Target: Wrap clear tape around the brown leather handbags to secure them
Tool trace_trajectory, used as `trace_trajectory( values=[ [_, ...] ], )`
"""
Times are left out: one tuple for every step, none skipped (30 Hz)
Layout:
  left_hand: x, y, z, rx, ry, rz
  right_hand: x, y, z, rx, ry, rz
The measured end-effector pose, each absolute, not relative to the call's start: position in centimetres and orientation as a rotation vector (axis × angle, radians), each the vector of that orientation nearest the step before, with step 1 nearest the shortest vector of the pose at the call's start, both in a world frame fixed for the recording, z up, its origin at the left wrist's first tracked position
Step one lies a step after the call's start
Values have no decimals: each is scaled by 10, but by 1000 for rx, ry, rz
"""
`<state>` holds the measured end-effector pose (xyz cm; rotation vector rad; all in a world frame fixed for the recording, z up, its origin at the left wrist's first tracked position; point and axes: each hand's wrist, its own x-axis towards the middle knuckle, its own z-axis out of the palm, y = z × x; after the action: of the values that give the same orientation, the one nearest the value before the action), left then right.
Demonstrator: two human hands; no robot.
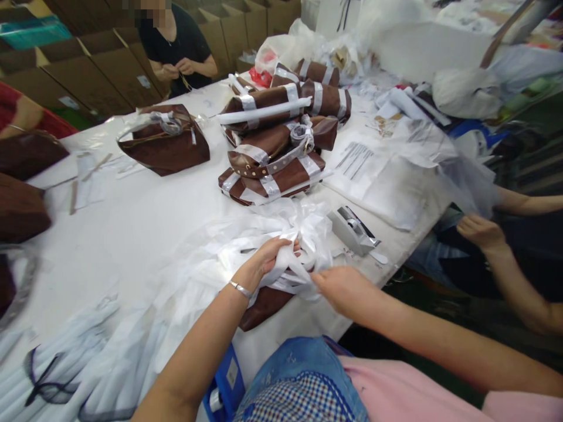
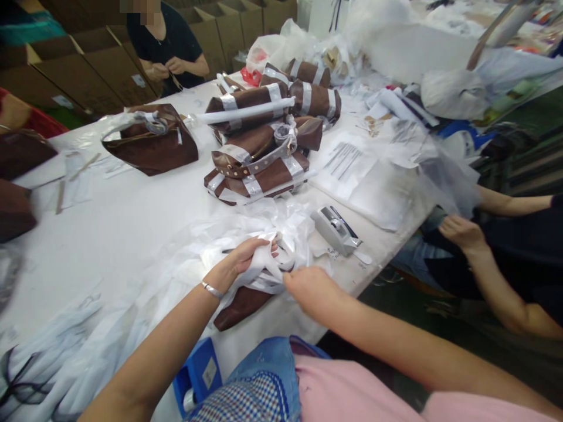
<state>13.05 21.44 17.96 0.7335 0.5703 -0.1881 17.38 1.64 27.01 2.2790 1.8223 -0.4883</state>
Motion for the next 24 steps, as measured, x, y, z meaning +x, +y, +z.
trace_trajectory(
  values=[
    [132, 214, 180, 707, 584, -197, 154, 17, 272, 2310, 1845, -573],
    [134, 214, 180, 679, 595, -211, 136, 17, 272, 2321, 1879, -669],
    [135, 215, 180, 652, 601, -229, 121, 19, 271, 2316, 1918, -769],
    [135, 216, 181, 632, 603, -247, 110, 20, 270, 2294, 1960, -864],
    [135, 218, 183, 615, 601, -265, 102, 20, 268, 2254, 2000, -959],
    [134, 221, 184, 600, 596, -284, 98, 20, 266, 2204, 2041, -1046],
    [133, 224, 186, 587, 589, -304, 98, 19, 265, 2158, 2090, -1121],
    [131, 227, 188, 577, 584, -325, 102, 17, 263, 2145, 2138, -1177],
    [130, 231, 190, 567, 580, -346, 109, 15, 261, 2198, 2175, -1207],
    [129, 234, 192, 559, 577, -365, 118, 13, 258, 2332, 2186, -1203],
    [129, 236, 193, 551, 575, -382, 129, 11, 254, 2550, 2150, -1172],
    [128, 238, 194, 543, 570, -394, 142, 10, 248, 2829, 2049, -1111],
    [128, 239, 194, 535, 564, -403, 156, 10, 242, 3111, 1891, -1041],
    [129, 239, 194, 528, 556, -411, 170, 11, 234, 3343, 1710, -979],
    [129, 239, 193, 521, 547, -417, 183, 13, 226, 3500, 1544, -929],
    [129, 238, 192, 516, 540, -421, 196, 16, 217, 3579, 1415, -887],
    [129, 237, 191, 512, 532, -426, 207, 18, 208, 3597, 1323, -840],
    [129, 237, 190, 509, 525, -430, 216, 21, 199, 3574, 1250, -774],
    [128, 236, 190, 509, 518, -434, 222, 23, 191, 3532, 1178, -700],
    [128, 236, 190, 510, 511, -437, 228, 25, 184, 3486, 1103, -632],
    [127, 236, 190, 513, 502, -439, 231, 26, 178, 3451, 1033, -585],
    [125, 235, 190, 517, 495, -440, 233, 27, 173, 3431, 976, -565],
    [124, 235, 190, 522, 489, -441, 235, 27, 168, 3432, 927, -573],
    [124, 235, 190, 528, 484, -441, 235, 27, 165, 3458, 892, -614]
  ],
)
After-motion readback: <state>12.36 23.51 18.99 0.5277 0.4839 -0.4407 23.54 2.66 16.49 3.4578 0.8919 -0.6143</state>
